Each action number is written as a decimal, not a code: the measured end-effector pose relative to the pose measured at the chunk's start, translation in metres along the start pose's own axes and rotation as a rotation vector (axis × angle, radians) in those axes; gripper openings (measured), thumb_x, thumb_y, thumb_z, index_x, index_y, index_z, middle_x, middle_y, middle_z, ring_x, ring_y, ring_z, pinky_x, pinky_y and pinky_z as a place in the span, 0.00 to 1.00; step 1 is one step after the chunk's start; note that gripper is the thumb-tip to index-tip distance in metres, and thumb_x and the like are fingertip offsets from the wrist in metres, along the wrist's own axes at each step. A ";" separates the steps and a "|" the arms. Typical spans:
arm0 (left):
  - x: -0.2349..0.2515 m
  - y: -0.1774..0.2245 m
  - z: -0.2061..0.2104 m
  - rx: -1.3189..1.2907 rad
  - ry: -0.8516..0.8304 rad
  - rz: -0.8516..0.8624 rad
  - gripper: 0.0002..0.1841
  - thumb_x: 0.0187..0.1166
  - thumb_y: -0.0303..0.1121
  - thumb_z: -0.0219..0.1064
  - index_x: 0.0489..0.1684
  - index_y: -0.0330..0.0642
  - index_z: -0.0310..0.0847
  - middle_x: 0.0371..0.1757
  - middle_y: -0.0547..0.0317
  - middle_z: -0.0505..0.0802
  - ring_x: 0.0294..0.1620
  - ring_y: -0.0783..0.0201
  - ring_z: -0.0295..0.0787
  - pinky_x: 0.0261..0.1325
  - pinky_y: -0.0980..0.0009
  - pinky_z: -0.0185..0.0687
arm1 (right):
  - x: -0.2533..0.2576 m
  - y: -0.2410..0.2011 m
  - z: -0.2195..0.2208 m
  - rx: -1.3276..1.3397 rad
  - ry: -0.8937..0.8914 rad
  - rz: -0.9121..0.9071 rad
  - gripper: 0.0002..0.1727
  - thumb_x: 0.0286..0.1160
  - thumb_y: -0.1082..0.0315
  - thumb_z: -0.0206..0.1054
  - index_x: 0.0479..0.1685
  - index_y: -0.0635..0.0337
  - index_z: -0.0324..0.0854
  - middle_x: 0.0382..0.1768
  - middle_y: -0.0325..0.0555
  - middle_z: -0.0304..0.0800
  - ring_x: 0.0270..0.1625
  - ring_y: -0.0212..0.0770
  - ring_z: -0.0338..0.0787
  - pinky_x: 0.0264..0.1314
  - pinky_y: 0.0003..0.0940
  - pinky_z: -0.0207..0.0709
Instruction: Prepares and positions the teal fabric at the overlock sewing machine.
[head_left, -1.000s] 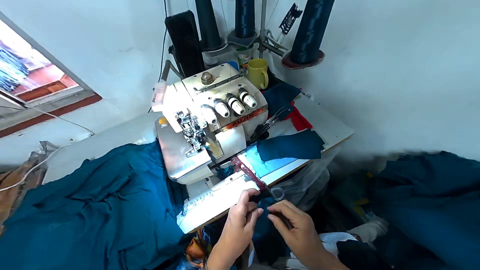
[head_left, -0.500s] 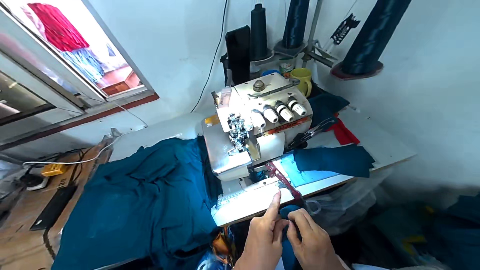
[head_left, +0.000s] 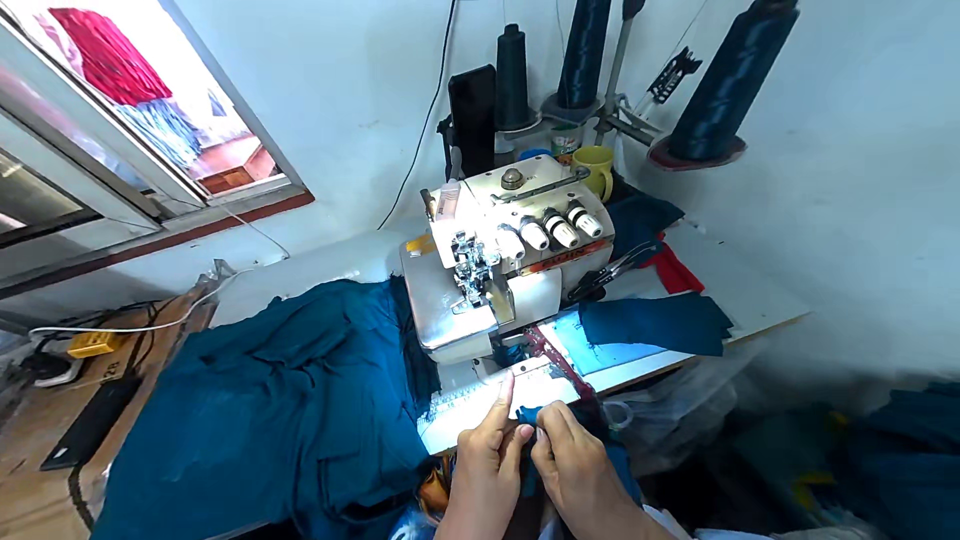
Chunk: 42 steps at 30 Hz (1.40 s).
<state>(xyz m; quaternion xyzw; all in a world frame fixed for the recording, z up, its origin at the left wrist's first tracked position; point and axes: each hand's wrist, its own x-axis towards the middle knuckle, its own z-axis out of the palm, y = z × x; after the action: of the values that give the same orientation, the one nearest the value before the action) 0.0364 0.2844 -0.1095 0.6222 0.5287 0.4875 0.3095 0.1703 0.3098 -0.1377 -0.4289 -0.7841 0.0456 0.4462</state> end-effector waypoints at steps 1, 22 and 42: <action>0.001 0.000 -0.002 -0.075 -0.004 -0.040 0.26 0.82 0.24 0.61 0.79 0.22 0.68 0.37 0.59 0.97 0.33 0.73 0.94 0.44 0.75 0.92 | 0.001 0.001 0.000 0.074 -0.008 0.062 0.08 0.74 0.72 0.56 0.35 0.63 0.80 0.29 0.46 0.81 0.25 0.34 0.83 0.29 0.21 0.80; 0.029 0.050 -0.133 0.259 -0.269 0.252 0.17 0.87 0.35 0.59 0.71 0.55 0.80 0.50 0.68 0.92 0.44 0.75 0.89 0.50 0.74 0.88 | 0.091 -0.013 -0.011 0.670 -0.686 0.142 0.17 0.77 0.60 0.71 0.61 0.56 0.85 0.47 0.45 0.90 0.53 0.40 0.88 0.61 0.44 0.80; 0.029 -0.097 -0.215 0.361 0.072 -0.103 0.13 0.85 0.29 0.57 0.51 0.36 0.88 0.43 0.59 0.92 0.40 0.73 0.85 0.51 0.73 0.82 | 0.112 -0.076 0.104 0.841 -1.082 0.749 0.22 0.92 0.65 0.54 0.80 0.60 0.62 0.37 0.48 0.88 0.28 0.39 0.90 0.33 0.35 0.86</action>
<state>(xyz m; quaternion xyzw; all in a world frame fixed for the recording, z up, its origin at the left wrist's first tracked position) -0.2001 0.3082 -0.1165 0.6218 0.6494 0.3903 0.1981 0.0193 0.3740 -0.0916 -0.3779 -0.6125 0.6894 0.0819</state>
